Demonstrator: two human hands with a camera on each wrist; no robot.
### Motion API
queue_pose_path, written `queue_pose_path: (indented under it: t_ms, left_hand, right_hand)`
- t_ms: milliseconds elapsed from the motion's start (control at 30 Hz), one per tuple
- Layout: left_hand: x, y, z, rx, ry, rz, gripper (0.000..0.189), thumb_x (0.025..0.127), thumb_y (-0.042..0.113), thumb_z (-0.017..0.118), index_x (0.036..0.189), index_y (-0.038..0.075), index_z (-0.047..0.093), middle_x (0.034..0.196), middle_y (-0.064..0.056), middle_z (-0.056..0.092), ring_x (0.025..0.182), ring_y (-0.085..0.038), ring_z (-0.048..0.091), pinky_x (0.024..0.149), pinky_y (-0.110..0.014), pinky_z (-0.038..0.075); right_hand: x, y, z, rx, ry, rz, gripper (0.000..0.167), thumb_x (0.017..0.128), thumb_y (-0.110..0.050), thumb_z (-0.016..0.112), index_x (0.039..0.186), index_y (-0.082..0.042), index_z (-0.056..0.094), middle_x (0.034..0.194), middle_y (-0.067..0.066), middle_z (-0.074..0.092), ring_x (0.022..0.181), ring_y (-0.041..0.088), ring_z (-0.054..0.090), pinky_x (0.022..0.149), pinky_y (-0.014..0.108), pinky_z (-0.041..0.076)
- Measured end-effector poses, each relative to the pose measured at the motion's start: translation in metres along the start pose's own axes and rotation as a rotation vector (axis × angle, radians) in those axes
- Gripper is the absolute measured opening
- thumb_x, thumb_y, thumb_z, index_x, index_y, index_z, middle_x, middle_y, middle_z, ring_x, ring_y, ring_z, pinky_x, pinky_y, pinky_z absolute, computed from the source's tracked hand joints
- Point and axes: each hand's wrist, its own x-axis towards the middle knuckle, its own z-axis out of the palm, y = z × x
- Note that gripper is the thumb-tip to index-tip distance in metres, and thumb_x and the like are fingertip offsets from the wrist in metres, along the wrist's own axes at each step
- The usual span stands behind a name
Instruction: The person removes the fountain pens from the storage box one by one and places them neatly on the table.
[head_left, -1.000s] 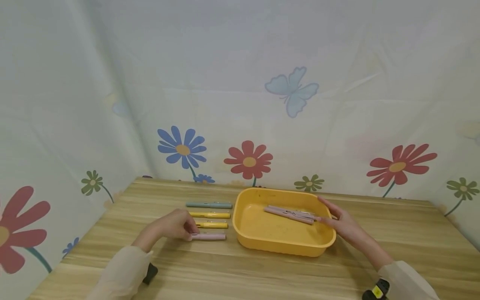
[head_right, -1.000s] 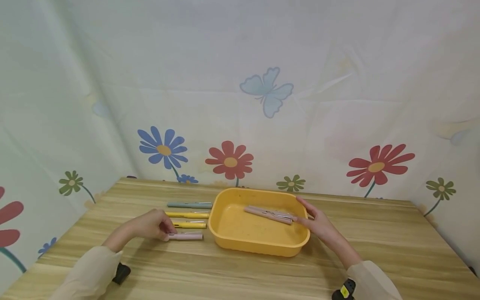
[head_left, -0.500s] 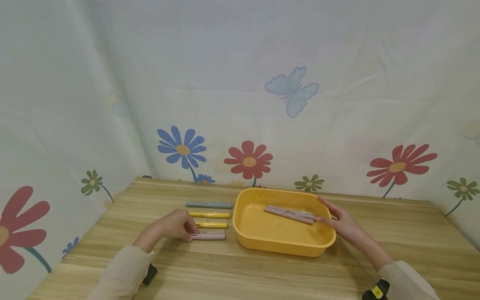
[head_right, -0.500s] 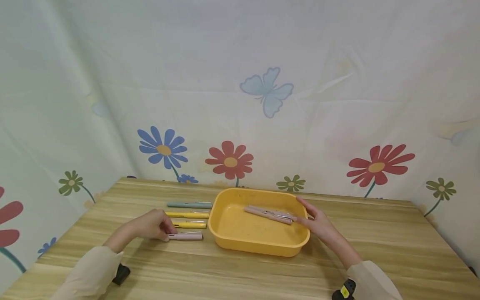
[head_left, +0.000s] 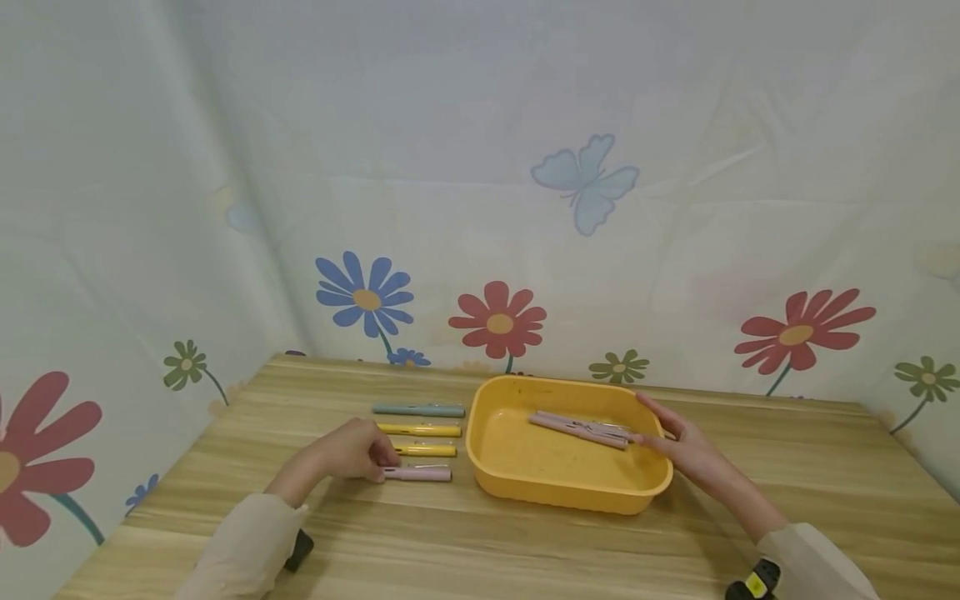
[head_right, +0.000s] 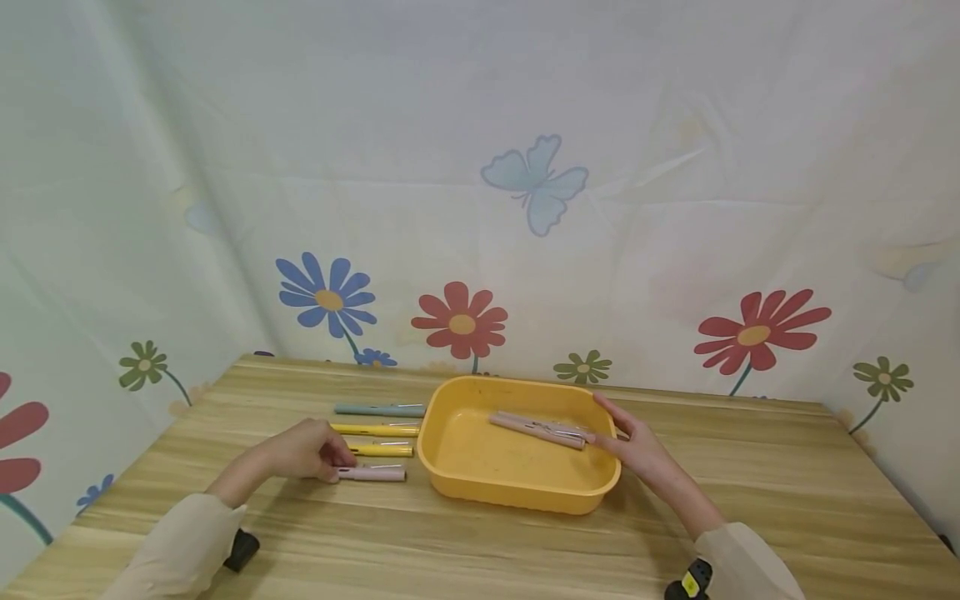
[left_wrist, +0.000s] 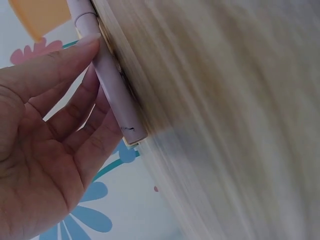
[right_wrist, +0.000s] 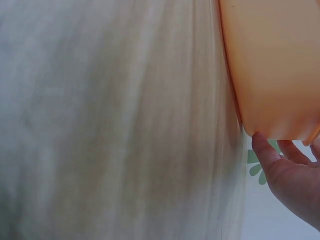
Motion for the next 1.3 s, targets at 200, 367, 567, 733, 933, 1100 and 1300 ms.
queue_pose_path:
  t_ms: [200,367,567,733,933,1100,1300]
  left_hand:
    - [-0.004,0.001,-0.002,0.008,0.029,0.026,0.018,0.071,-0.002,0.071,0.088,0.003,0.069,0.081,0.000,0.066,0.072,-0.008,0.057,0.064,-0.021,0.047]
    - [-0.005,0.007,-0.006,0.028,0.069,0.084,0.021,0.074,0.001,0.070,0.094,0.002,0.069,0.088,-0.003,0.068,0.078,-0.011,0.060,0.069,-0.024,0.049]
    - [0.002,0.022,-0.002,-0.032,0.099,0.122,0.025,0.078,0.007,0.069,0.102,0.000,0.067,0.094,-0.007,0.067,0.083,-0.014,0.060,0.071,-0.025,0.050]
    - [0.011,0.041,0.006,-0.125,0.128,0.112,0.024,0.080,0.006,0.067,0.103,0.000,0.066,0.097,-0.011,0.066,0.089,-0.024,0.060,0.077,-0.031,0.051]
    - [0.022,0.063,0.015,-0.167,0.171,0.148,0.027,0.081,0.012,0.067,0.106,0.002,0.066,0.098,-0.008,0.066,0.088,-0.019,0.060,0.080,-0.035,0.050]
    - [0.034,0.078,0.020,-0.219,0.181,0.155,0.025,0.083,0.014,0.065,0.106,0.005,0.066,0.098,-0.006,0.065,0.088,-0.015,0.057,0.080,-0.031,0.050]
    - [0.051,0.097,0.026,-0.202,0.186,0.204,0.023,0.082,0.014,0.067,0.104,0.008,0.067,0.099,-0.006,0.066,0.089,-0.020,0.058,0.080,-0.032,0.050]
  right_hand:
    - [0.000,-0.001,0.001,-0.011,0.003,-0.007,0.070,0.089,-0.023,0.059,0.145,-0.009,0.020,0.146,0.026,0.017,0.129,0.045,0.023,0.092,0.045,0.041]
    - [0.000,-0.001,0.001,-0.014,0.004,-0.013,0.070,0.089,-0.023,0.058,0.145,-0.009,0.020,0.146,0.026,0.017,0.129,0.045,0.024,0.093,0.045,0.041]
    - [0.000,0.000,0.000,-0.007,0.002,-0.013,0.070,0.089,-0.023,0.058,0.145,-0.009,0.020,0.146,0.026,0.018,0.129,0.044,0.024,0.092,0.045,0.041]
    - [0.000,0.001,-0.001,0.001,-0.002,-0.008,0.070,0.089,-0.022,0.058,0.145,-0.009,0.020,0.146,0.026,0.017,0.129,0.045,0.023,0.093,0.045,0.041]
    - [0.000,0.001,0.000,0.009,-0.005,-0.008,0.070,0.089,-0.021,0.058,0.145,-0.009,0.019,0.147,0.025,0.016,0.129,0.045,0.022,0.093,0.047,0.040]
    - [0.000,0.001,0.000,0.008,-0.007,-0.003,0.071,0.088,-0.023,0.059,0.145,-0.009,0.019,0.147,0.025,0.015,0.130,0.045,0.021,0.093,0.048,0.040]
    - [0.001,0.001,0.000,0.006,0.002,0.002,0.070,0.088,-0.022,0.059,0.145,-0.009,0.021,0.147,0.024,0.015,0.130,0.043,0.021,0.093,0.045,0.041]
